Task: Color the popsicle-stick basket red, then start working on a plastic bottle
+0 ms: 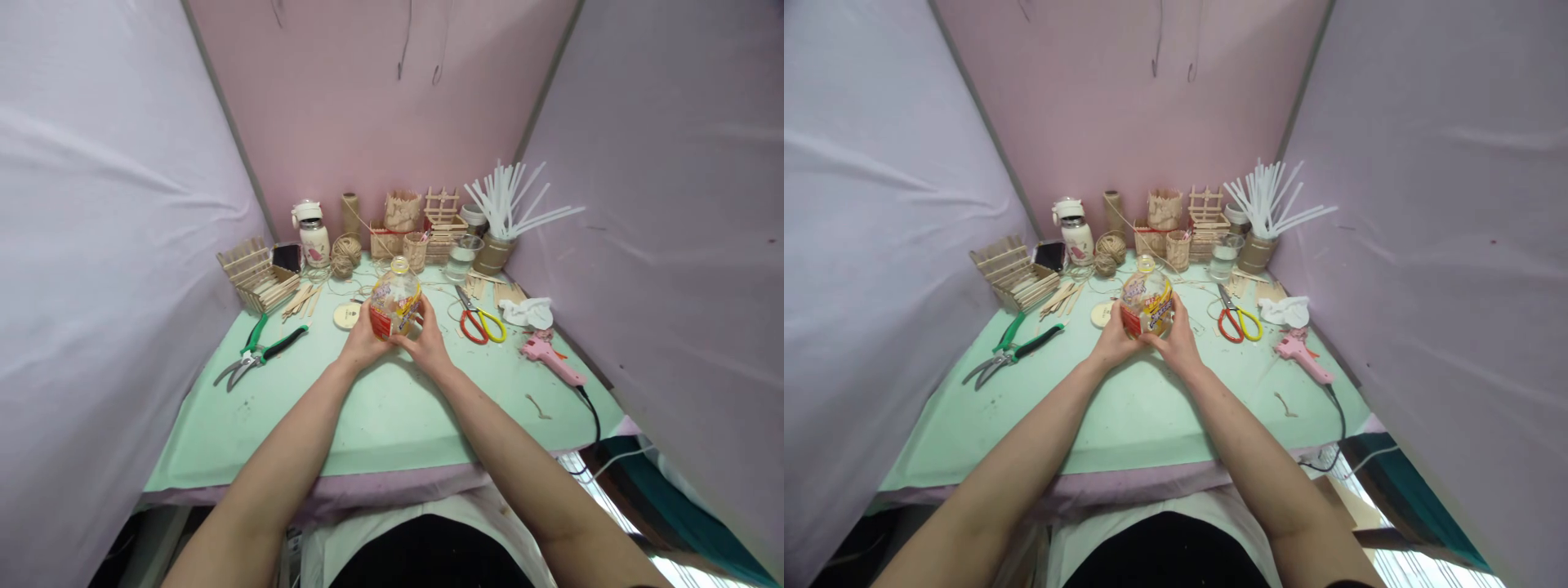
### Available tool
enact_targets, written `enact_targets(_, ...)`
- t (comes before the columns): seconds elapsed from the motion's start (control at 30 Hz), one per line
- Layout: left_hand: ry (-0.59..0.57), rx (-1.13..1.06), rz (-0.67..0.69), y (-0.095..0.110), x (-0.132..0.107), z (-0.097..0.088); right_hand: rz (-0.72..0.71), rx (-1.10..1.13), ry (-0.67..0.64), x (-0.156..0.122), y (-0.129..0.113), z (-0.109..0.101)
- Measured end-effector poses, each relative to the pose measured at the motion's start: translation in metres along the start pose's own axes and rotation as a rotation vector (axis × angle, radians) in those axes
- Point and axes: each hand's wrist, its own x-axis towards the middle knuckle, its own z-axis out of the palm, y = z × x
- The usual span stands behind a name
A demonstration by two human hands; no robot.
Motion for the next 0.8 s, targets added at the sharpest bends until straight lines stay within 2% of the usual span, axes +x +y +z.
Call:
enact_targets(0.2, -0.020, 0.021, 0.008, -0.003, 0.000, -0.001, -0.004, 0.005, 0.018, -0.001, 0.003, 0.003)
enact_targets(0.3, -0.031, 0.017, 0.018, -0.003, 0.000, -0.001, -0.052, -0.065, 0.062, -0.003, 0.000, 0.000)
enact_targets(0.43, -0.039, -0.005, 0.015, -0.002, -0.001, 0.000, -0.258, -0.224, 0.242, -0.006, -0.012, -0.007)
enact_targets(0.5, -0.034, -0.016, 0.024, -0.003, -0.001, 0.000, -0.368, -0.275, 0.281, -0.008, -0.018, -0.009)
enact_targets(0.57, -0.029, -0.025, 0.035, -0.003, 0.000, 0.001, -0.414, -0.310, 0.263, -0.011, -0.024, -0.008)
enact_targets(0.8, -0.041, -0.029, 0.042, -0.002, 0.001, 0.002, -0.410, -0.356, 0.202, -0.013, -0.030, -0.002)
